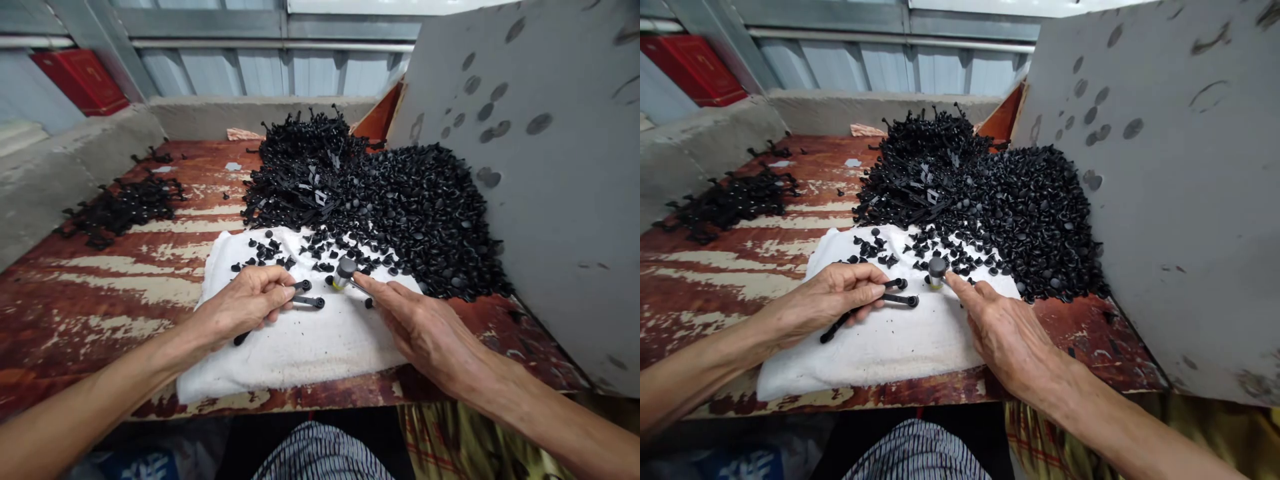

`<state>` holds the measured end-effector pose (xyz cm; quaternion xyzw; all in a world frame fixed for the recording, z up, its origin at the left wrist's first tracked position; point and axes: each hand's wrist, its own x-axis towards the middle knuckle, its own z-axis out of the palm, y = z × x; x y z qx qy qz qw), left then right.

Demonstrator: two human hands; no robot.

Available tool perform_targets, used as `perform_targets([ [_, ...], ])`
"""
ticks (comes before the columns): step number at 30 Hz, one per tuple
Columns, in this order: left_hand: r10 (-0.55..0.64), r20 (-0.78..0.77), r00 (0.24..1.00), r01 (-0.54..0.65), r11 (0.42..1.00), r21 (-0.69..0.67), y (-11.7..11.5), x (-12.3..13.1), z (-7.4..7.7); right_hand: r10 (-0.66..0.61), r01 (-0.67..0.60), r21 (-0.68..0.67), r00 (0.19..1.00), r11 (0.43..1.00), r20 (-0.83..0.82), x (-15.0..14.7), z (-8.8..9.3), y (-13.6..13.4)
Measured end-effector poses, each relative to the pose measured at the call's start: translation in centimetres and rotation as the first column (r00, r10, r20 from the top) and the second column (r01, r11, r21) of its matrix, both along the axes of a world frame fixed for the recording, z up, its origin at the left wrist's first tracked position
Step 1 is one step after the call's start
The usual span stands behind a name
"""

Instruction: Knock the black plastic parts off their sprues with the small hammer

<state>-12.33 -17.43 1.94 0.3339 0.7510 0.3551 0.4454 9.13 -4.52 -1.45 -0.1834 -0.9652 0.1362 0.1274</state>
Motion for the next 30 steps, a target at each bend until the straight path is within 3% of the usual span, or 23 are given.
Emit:
perform_targets([
  [3, 0.018, 0.064, 0.998, -0.017, 1.0, -0.013, 0.6, 0.6, 0.5, -0.008, -0.002, -0.13, 0.997, 0.992, -0.077, 0.8, 0.1, -0.3],
  [5, 0.026, 0.107, 0.994, -0.027, 1.0, 0.004, 1.1, 1.0, 0.7, -0.081, 0.034, -0.26, 0.982, 0.965, -0.173, 0.6, 0.3, -0.5],
  [8, 0.098, 0.262, 0.96, -0.108, 0.994, 0.022, 1.5, 1.7, 0.8, -0.239, 0.059, -0.539, 0.933, 0.84, -0.27, -0.3, 1.1, -0.8],
  [10, 0.202, 0.412, 0.889, -0.225, 0.974, 0.009, 1.7, 2.0, 0.8, -0.323, 0.026, -0.756, 0.913, 0.655, -0.249, -1.0, 1.6, -1.2],
  [13, 0.335, 0.589, 0.735, -0.448, 0.893, 0.052, 1.9, 2.7, 0.8, -0.417, -0.008, -0.963, 0.9, 0.27, -0.125, -1.8, 1.8, -2.2],
  [14, 0.355, 0.636, 0.686, -0.522, 0.848, 0.09, 2.0, 3.0, 0.8, -0.435, -0.016, -0.983, 0.895, 0.183, -0.095, -2.1, 1.7, -2.7],
  [15, 0.363, 0.677, 0.641, -0.587, 0.8, 0.127, 2.2, 3.3, 0.8, -0.44, -0.026, -0.991, 0.894, 0.132, -0.082, -2.3, 1.6, -3.2],
  [18, 0.341, 0.765, 0.547, -0.695, 0.694, 0.188, 2.8, 4.3, 1.0, -0.394, -0.05, -0.995, 0.916, 0.09, -0.082, -3.1, 0.9, -4.7],
  [21, 0.282, 0.81, 0.514, -0.688, 0.7, 0.193, 2.8, 4.9, 1.1, -0.371, -0.108, -0.992, 0.92, 0.068, -0.126, -3.7, 0.3, -5.5],
  [23, 0.288, 0.797, 0.53, -0.666, 0.724, 0.181, 1.9, 4.8, 0.9, -0.408, -0.137, -0.985, 0.897, 0.106, -0.169, -3.7, 0.2, -5.3],
  [25, 0.365, 0.699, 0.615, -0.623, 0.768, 0.147, 0.3, 4.3, 0.4, -0.436, -0.12, -0.975, 0.879, 0.185, -0.191, -3.4, 0.5, -4.6],
  [26, 0.414, 0.599, 0.685, -0.585, 0.803, 0.114, -0.7, 3.9, 0.2, -0.435, -0.103, -0.969, 0.879, 0.223, -0.194, -3.2, 0.7, -4.2],
  [28, 0.407, 0.203, 0.891, -0.447, 0.866, 0.224, -2.3, 3.3, 0.0, -0.389, -0.088, -0.958, 0.901, 0.274, -0.194, -2.8, 1.2, -3.5],
  [29, 0.376, -0.07, 0.924, -0.334, 0.882, 0.331, -2.9, 2.9, 0.1, -0.345, -0.098, -0.954, 0.918, 0.283, -0.197, -2.6, 1.5, -3.3],
  [30, 0.316, -0.306, 0.898, -0.171, 0.892, 0.419, -3.2, 2.7, 0.3, -0.29, -0.12, -0.949, 0.934, 0.291, -0.207, -2.4, 1.7, -3.2],
])
